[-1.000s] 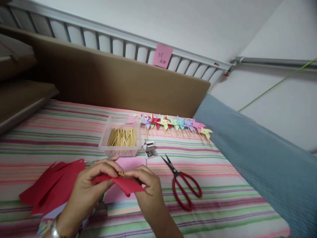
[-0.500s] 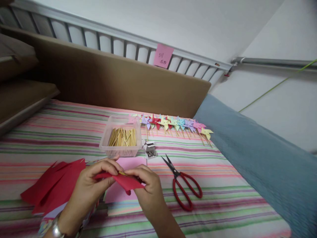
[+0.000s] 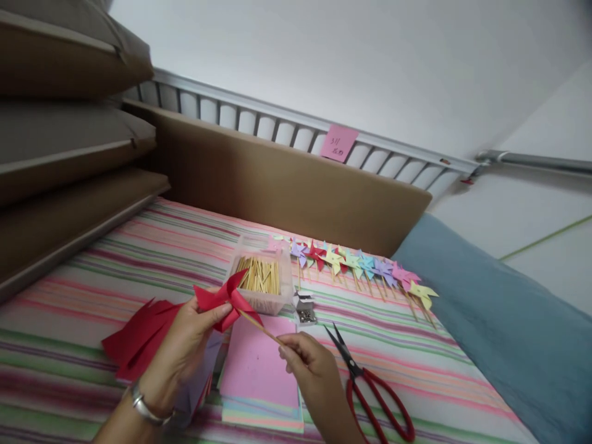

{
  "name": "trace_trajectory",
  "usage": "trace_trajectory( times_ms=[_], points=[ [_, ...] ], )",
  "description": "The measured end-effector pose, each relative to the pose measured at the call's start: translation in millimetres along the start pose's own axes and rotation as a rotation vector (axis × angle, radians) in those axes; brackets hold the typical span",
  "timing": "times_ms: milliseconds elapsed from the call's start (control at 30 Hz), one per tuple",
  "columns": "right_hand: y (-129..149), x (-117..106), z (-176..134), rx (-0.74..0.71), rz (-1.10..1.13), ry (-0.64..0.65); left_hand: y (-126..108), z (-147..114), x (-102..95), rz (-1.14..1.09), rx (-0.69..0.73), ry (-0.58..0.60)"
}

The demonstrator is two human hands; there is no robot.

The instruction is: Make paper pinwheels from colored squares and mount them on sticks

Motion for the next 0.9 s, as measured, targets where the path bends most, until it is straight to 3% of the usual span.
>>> trace_trajectory(
  times_ms=[167,400,600,733,900],
  points=[
    [-7,8,-1,0.035,0.014,0.023,-6,-3,3.0,-0.019,0.019,0.005],
    [-20,3,2,0.040,-0.222,0.052,-11,2,-10.4,-0.093,0.057,-0.096],
    [-24,-4,6,0.045,-0.226,0.000,-21,0,-4.8,-0.073,0.096,-0.030],
    [-27,-9,7,0.062,-0.190,-0.026,-51,-1,-25.7,0.138,0.348,-0.130],
    [-31,-7,6,0.059,-0.174,-0.026,-90,-22,-13.4,0.772,0.858,-0.091]
  ],
)
Point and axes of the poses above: each hand's wrist, its own z-axis towards the middle knuckle, its own x-axis out of the palm, y = z × x, the point moved 10 cm from there along z, towards the middle knuckle, and after that the axes turned 5 degrees about -y, right-handed, at the moved point
